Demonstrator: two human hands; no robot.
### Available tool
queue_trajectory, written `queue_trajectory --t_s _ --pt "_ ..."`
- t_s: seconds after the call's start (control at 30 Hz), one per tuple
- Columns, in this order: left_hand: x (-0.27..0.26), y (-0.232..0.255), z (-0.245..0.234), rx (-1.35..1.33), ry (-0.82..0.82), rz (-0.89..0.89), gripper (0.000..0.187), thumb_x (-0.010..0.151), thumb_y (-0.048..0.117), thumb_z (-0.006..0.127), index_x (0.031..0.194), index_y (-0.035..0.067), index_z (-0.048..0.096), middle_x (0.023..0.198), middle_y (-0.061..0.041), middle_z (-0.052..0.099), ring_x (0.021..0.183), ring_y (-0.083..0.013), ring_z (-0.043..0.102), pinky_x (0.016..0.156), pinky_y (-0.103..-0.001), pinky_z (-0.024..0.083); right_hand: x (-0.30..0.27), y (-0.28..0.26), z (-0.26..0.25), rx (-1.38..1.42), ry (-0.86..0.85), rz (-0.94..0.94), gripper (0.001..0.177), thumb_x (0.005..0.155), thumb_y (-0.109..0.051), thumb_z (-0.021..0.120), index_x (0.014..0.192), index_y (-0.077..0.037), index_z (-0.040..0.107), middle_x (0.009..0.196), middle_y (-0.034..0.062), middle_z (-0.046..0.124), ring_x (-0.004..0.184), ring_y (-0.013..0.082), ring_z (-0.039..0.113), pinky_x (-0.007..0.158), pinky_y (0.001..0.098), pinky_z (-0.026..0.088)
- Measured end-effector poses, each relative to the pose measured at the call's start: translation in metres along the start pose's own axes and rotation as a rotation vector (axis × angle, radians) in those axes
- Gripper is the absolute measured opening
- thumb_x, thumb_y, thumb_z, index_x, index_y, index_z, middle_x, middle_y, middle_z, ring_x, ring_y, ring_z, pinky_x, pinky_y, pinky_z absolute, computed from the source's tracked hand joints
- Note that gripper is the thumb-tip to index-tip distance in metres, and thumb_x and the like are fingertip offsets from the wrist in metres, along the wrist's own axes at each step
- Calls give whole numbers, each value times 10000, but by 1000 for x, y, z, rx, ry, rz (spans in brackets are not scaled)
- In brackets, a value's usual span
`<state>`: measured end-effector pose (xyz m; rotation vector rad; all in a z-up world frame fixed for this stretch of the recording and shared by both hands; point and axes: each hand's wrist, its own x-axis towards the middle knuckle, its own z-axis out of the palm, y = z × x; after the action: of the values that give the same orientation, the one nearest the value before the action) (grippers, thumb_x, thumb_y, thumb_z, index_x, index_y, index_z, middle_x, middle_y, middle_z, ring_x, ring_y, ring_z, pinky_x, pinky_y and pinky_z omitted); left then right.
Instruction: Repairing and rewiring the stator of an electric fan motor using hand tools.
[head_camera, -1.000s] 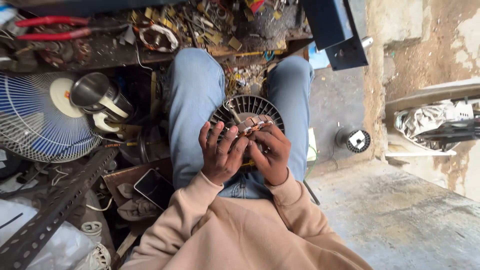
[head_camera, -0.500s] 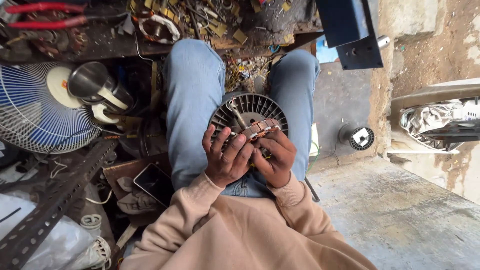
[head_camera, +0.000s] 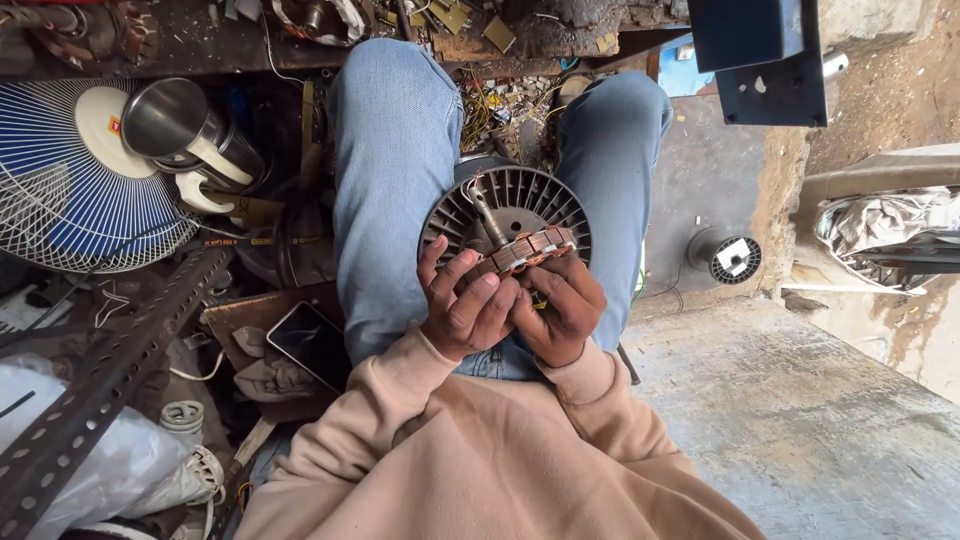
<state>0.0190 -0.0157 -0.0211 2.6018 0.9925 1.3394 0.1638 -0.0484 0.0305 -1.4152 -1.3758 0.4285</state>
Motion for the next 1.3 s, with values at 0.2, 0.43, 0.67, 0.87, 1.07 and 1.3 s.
queue_trajectory --t_s 0.2,0.43,0.67,0.87,1.07,1.3 --pt "-1 -2 3 -2 22 20 180 1064 272 664 1042 94 650 1401 -47 358 1407 -290 379 1147 -654 368 3 -1 -1 -24 -9 -4 168 819 -59 737 952 27 682 876 128 642 765 250 650 685 328 517" --pt "-1 -4 6 -17 45 14 197 1074 290 661 1020 101 640 1414 -36 357 1407 -258 374 1175 -624 356 6 -3 4 -16 7 -18 176 828 -72 743 948 37 676 865 124 644 737 217 643 651 308 503" --pt "3 -2 4 -18 32 12 199 1063 281 662 994 94 659 1407 -32 378 1358 -250 417 1145 -588 373 4 -3 3 -5 25 9 152 818 -10 714 951 45 664 869 123 642 725 198 633 641 296 496" --pt "7 -3 -1 -70 15 16 152 1033 221 668 986 76 680 1370 -39 384 1329 -253 443 1128 -578 401 3 -4 -1 -30 10 35 155 837 -45 728 953 43 677 873 120 648 742 208 649 657 300 508" --pt "6 2 0 -120 41 -25 67 983 152 670 968 88 652 1345 -33 413 1286 -255 489 1108 -585 411 -1 -5 -3 -21 17 90 149 849 -55 733 953 40 684 879 119 659 753 204 648 671 303 513" --pt "12 -8 -7 -215 -15 -25 53 972 81 609 966 119 645 1326 -56 397 1281 -271 489 1106 -598 371 7 -5 -11 -32 -12 185 123 858 -30 730 947 46 695 900 137 650 779 214 638 702 307 509"
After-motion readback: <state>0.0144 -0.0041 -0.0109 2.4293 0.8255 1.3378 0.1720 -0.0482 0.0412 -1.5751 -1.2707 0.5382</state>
